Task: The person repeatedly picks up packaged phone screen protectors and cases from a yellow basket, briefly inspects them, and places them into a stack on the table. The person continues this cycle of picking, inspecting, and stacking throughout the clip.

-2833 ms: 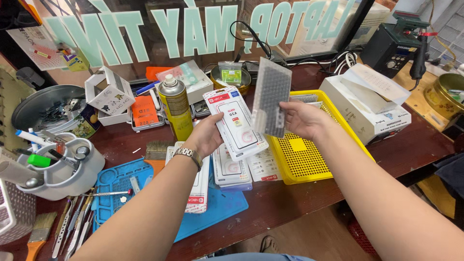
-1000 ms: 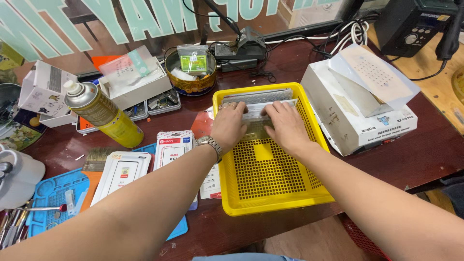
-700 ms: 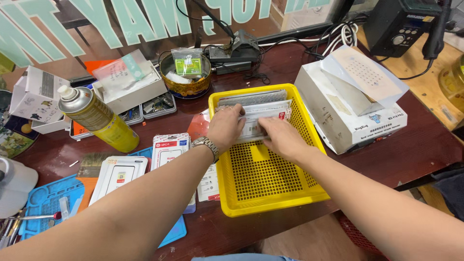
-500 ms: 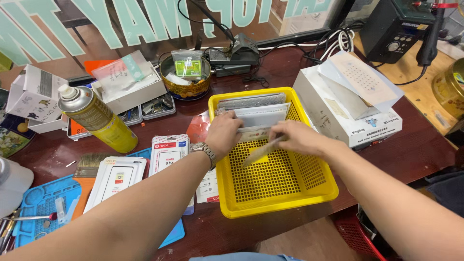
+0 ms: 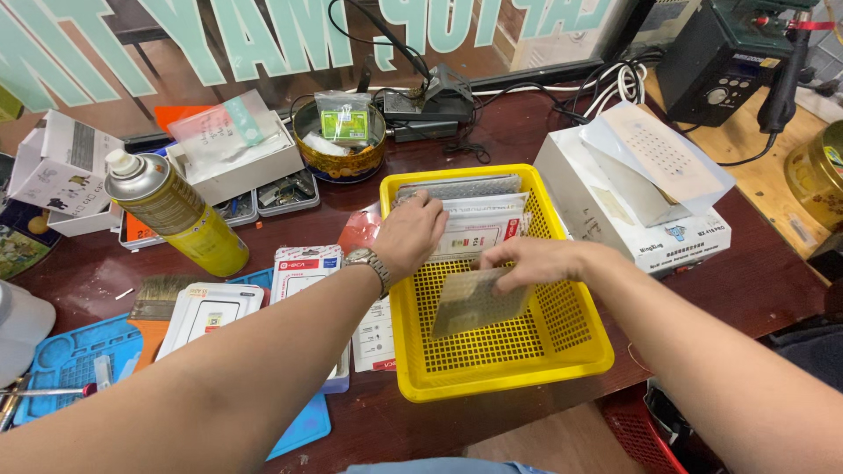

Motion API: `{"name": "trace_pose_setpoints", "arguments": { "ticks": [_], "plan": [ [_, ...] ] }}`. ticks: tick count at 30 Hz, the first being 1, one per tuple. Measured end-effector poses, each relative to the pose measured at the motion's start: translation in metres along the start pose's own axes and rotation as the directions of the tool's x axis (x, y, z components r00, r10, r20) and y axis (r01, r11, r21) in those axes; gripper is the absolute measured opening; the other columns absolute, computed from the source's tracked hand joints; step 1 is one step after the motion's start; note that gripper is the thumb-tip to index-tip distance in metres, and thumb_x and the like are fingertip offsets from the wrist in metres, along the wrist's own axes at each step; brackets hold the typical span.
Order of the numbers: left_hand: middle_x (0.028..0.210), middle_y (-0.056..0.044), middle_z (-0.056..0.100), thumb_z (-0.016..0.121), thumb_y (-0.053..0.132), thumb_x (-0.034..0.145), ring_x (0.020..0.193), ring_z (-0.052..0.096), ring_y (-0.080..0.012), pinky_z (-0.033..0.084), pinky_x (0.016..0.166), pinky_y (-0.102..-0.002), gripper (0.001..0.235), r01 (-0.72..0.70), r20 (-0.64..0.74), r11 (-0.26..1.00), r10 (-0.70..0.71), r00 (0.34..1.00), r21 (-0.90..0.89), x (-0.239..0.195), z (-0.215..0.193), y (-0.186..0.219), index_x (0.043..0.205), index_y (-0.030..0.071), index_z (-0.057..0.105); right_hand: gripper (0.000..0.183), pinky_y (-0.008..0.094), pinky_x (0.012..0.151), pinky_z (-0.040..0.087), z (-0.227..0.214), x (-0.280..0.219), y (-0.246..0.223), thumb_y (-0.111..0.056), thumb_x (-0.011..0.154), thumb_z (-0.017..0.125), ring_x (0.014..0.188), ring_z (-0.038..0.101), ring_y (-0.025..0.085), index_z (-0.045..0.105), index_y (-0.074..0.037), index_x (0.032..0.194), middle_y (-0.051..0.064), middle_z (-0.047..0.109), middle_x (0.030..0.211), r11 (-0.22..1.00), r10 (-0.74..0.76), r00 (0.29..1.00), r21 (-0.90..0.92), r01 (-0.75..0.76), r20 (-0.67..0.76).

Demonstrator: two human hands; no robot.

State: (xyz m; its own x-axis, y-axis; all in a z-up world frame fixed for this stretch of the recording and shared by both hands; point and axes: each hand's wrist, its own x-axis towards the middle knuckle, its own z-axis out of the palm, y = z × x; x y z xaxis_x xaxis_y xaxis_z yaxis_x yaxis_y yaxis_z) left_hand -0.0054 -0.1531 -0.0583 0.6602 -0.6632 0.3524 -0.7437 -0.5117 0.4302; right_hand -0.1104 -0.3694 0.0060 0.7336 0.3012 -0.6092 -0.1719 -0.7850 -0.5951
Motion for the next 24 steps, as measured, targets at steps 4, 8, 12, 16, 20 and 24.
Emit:
{"name": "trace_pose_setpoints", "arguments": {
  "ticks": [4, 8, 12, 16, 20, 24],
  "plan": [
    [0.104, -0.019, 0.07, 0.059, 0.022, 0.098, 0.099, 0.067, -0.0372, 0.052, 0.087, -0.05, 0.021, 0.034, 0.063, 0.999, -0.035, 0.997, 0.012, 0.028, 0.004, -0.004, 0.1, 0.003, 0.069, 0.025, 0.04, 0.112, 0.044, 0.02, 0.029, 0.007, -0.02, 0.079, 0.07, 0.139, 0.05, 0.027, 0.065, -0.006, 0.099, 0.01, 0.043, 0.155, 0.988, -0.124, 0.989, -0.097, 0.116, -0.081],
    [0.099, -0.016, 0.075, 0.065, 0.026, 0.094, 0.099, 0.07, -0.0346, 0.054, 0.088, -0.048, 0.02, 0.082, 0.227, 0.989, -0.108, 0.968, 0.122, 0.043, 0.005, -0.003, 0.098, 0.01, 0.076, 0.029, 0.037, 0.116, 0.04, 0.026, 0.037, 0.006, -0.022, 0.076, 0.072, 0.147, 0.041, 0.03, 0.068, -0.007, 0.1, 0.011, 0.026, 0.168, 0.965, -0.182, 0.978, -0.209, 0.158, -0.104],
    [0.101, -0.011, 0.076, 0.075, 0.029, 0.082, 0.099, 0.071, -0.0311, 0.056, 0.086, -0.045, 0.024, 0.029, 0.359, 0.998, -0.044, 0.932, 0.048, 0.055, 0.003, -0.005, 0.101, 0.014, 0.077, 0.031, 0.037, 0.113, 0.042, 0.034, 0.03, 0.0, -0.023, 0.075, 0.07, 0.142, 0.047, 0.031, 0.067, -0.009, 0.102, 0.011, 0.038, 0.162, 0.962, -0.141, 0.982, -0.254, 0.106, -0.124],
    [0.099, -0.014, 0.073, 0.078, 0.022, 0.077, 0.099, 0.07, -0.0333, 0.057, 0.084, -0.046, 0.024, -0.057, 0.373, 0.987, -0.003, 0.928, 0.151, 0.064, 0.005, 0.002, 0.098, 0.013, 0.078, 0.037, 0.038, 0.11, 0.047, 0.036, 0.028, 0.0, -0.025, 0.076, 0.069, 0.133, 0.059, 0.031, 0.065, -0.013, 0.11, 0.01, 0.056, 0.152, 0.963, -0.067, 0.987, -0.267, 0.026, -0.149],
    [0.095, -0.015, 0.074, 0.074, 0.021, 0.086, 0.099, 0.071, -0.0332, 0.057, 0.088, -0.046, 0.014, -0.051, 0.145, 0.969, 0.016, 0.989, 0.243, 0.073, -0.014, 0.012, 0.095, 0.012, 0.08, 0.028, 0.039, 0.108, 0.045, 0.024, 0.039, 0.008, -0.022, 0.076, 0.074, 0.135, 0.053, 0.03, 0.072, -0.005, 0.099, 0.013, 0.041, 0.16, 0.951, -0.243, 0.954, -0.237, 0.198, -0.177],
    [0.089, -0.015, 0.076, 0.077, 0.022, 0.082, 0.089, 0.073, -0.0308, 0.057, 0.082, -0.043, 0.018, 0.152, -0.044, 0.985, -0.149, 0.988, 0.078, 0.08, -0.06, 0.004, 0.097, 0.013, 0.081, 0.036, 0.037, 0.105, 0.046, 0.01, 0.052, 0.005, -0.024, 0.078, 0.072, 0.127, 0.057, 0.028, 0.067, -0.009, 0.11, 0.009, 0.05, 0.149, 0.976, -0.14, 0.972, -0.19, 0.104, -0.186]
  ]
}}
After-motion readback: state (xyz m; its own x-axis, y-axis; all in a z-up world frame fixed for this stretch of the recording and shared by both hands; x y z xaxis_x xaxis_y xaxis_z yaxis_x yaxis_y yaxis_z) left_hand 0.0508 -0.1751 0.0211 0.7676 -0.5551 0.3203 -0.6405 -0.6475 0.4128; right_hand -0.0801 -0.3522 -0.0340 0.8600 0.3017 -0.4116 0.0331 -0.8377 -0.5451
